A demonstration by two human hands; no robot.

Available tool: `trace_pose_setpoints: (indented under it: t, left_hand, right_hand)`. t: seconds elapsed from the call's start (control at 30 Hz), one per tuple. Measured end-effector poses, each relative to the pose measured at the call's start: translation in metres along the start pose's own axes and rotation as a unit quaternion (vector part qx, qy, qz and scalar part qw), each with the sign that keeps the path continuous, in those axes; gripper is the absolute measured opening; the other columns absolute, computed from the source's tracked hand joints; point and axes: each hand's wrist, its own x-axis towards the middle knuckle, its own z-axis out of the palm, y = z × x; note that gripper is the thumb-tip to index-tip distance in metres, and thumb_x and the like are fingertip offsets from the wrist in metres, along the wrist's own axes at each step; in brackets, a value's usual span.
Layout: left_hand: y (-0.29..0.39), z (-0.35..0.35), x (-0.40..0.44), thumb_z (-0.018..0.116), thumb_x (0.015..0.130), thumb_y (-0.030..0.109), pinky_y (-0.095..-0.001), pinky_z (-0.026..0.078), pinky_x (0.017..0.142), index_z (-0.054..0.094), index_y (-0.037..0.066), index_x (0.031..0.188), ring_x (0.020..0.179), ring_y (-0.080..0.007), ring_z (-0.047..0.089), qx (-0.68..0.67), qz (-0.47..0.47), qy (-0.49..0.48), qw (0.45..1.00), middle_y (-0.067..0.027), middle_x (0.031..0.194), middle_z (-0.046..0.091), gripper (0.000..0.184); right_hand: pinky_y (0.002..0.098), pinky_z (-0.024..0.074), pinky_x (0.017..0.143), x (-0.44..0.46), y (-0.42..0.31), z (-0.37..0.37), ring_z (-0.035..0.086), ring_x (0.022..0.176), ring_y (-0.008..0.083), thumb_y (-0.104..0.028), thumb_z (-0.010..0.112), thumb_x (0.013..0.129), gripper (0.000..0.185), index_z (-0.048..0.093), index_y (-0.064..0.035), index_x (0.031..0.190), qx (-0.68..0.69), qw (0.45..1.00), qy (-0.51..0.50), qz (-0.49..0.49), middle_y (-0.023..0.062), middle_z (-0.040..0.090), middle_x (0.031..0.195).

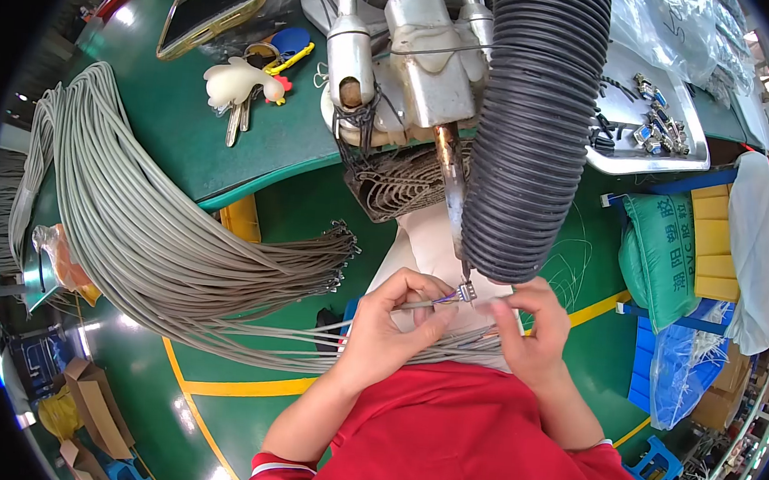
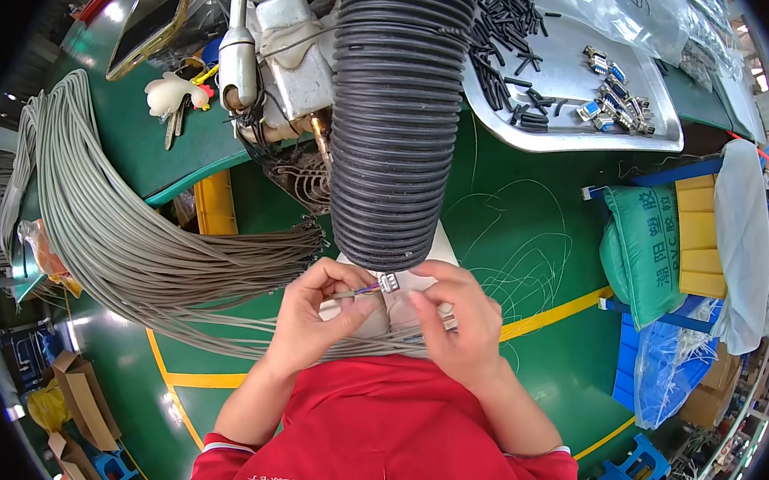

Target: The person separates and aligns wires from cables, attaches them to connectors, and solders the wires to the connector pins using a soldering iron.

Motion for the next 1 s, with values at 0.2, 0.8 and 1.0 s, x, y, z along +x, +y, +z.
trace_pose_setpoints:
  t: [0.2,0.8,1.0]
  left_hand:
    - [-0.024,0.001,-0.009,0.059,0.076,0.0,-0.0231,0.045,0.067,0.053,0.0,0.1,0.073,-0.0079,0.056,0.076,0.034,-0.046,0.995,-0.0065,0.09,0.061,0.025]
    - [-0.014,-0.004,-0.011,0.06,0.079,0.005,-0.02,0.044,0.068,0.061,0.002,0.091,0.073,-0.0068,0.057,0.032,-0.016,-0.009,0.999,-0.004,0.082,0.064,0.013]
    - [-0.009,-0.005,-0.016,0.062,0.078,0.006,-0.0194,0.043,0.068,0.062,0.001,0.087,0.073,-0.0074,0.056,0.103,-0.02,0.029,0.994,-0.0041,0.08,0.064,0.011]
  right_hand:
    - [0.0253,0.0432,0.045,-0.005,0.0,0.01,0.055,0.052,0.0147,-0.003,0.064,0.068,0.012,0.056,-0.0056,0.077,-0.067,0.992,-0.105,0.032,0.004,0.054,0.07]
    - [0.0304,0.0402,0.053,0.136,0.01,-0.078,0.052,0.058,0.023,-0.002,0.055,0.075,0.005,0.058,-0.0029,0.08,-0.301,0.95,0.026,-0.076,0.0082,0.055,0.074]
    - [0.0368,0.0429,0.061,0.167,0.02,-0.07,0.055,0.069,0.0299,-0.006,0.056,0.073,0.008,0.058,-0.0031,0.08,-0.456,0.88,-0.107,-0.081,0.0108,0.057,0.079]
